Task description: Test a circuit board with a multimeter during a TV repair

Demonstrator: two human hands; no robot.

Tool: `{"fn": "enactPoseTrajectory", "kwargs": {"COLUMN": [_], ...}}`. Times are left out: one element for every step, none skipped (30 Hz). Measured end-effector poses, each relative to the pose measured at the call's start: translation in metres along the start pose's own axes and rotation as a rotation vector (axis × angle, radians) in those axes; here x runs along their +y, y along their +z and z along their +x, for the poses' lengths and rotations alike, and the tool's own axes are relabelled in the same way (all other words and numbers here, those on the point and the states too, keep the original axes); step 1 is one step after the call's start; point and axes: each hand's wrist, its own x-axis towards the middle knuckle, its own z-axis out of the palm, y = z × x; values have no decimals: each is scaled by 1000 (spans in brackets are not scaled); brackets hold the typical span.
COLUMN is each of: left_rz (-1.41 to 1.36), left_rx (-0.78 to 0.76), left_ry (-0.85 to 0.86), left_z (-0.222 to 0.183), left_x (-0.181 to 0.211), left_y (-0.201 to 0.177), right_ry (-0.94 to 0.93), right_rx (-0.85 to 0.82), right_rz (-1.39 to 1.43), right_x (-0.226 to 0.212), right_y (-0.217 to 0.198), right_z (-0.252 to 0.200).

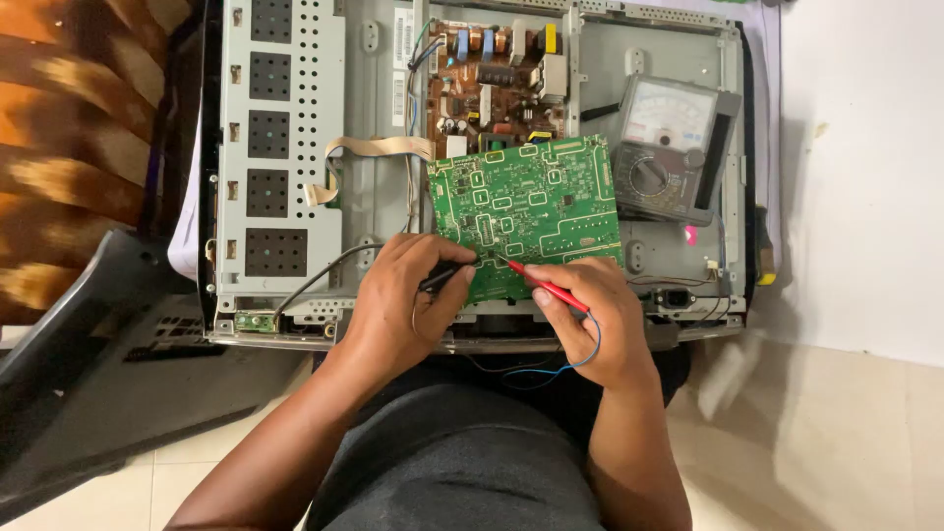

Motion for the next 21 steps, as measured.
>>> {"fn": "enactPoseTrajectory", "kwargs": {"left_rz": [-1,-1,0,0,1,2,1,7,13,11,9,6,6,7,6,2,3,4,-15,-6,11], "left_rx": [-2,-5,-7,-8,-2,3,-1,-6,-11,-13,-5,4,4,10,15,13,-4,-20,-30,-26,-22], "left_ry": [0,-6,-14,-16,-24,-32,-34,-36,-34,-32,-24,-16,-14,-10,-3,1,-3,-7,7,7,7], "left_z": [0,1,1,0,0,0,0,0,1,0,0,-1,-1,0,1,-2,-1,1,0,-1,-1], "left_x": [1,1,2,2,1,1,1,2,2,1,-1,-2,-2,-1,-1,-1,-2,-2,-4,-6,-8], "left_y": [0,1,1,1,1,2,1,1,1,2,3,3,3,2,3,0,0,1,2,3,2], "right_ry": [2,3,3,4,3,2,7,7,6,8,8,9,9,12,17,17,14,12,18,16,11], "right_rx": [1,-1,-3,-4,2,9,9,10,13,15,6,-4,-3,-10,-16,-14,-12,-10,0,6,15], "right_rz": [-1,0,2,2,-6,-14,-15,-3,6,4,-3,-10,-11,-4,0,-5,-4,-3,-27,2,37], "right_x": [0,1,1,1,1,2,0,-1,-2,-2,-2,-1,-3,-4,-5,-7,-9,-10,-10,-10,-9], "right_y": [0,-1,0,0,0,0,1,1,0,0,0,-1,-1,-2,-3,-1,-2,-3,-3,-3,-1], "right_z": [0,0,0,-1,-1,-2,-1,0,1,0,0,0,1,3,4,5,6,8,8,8,8]}}
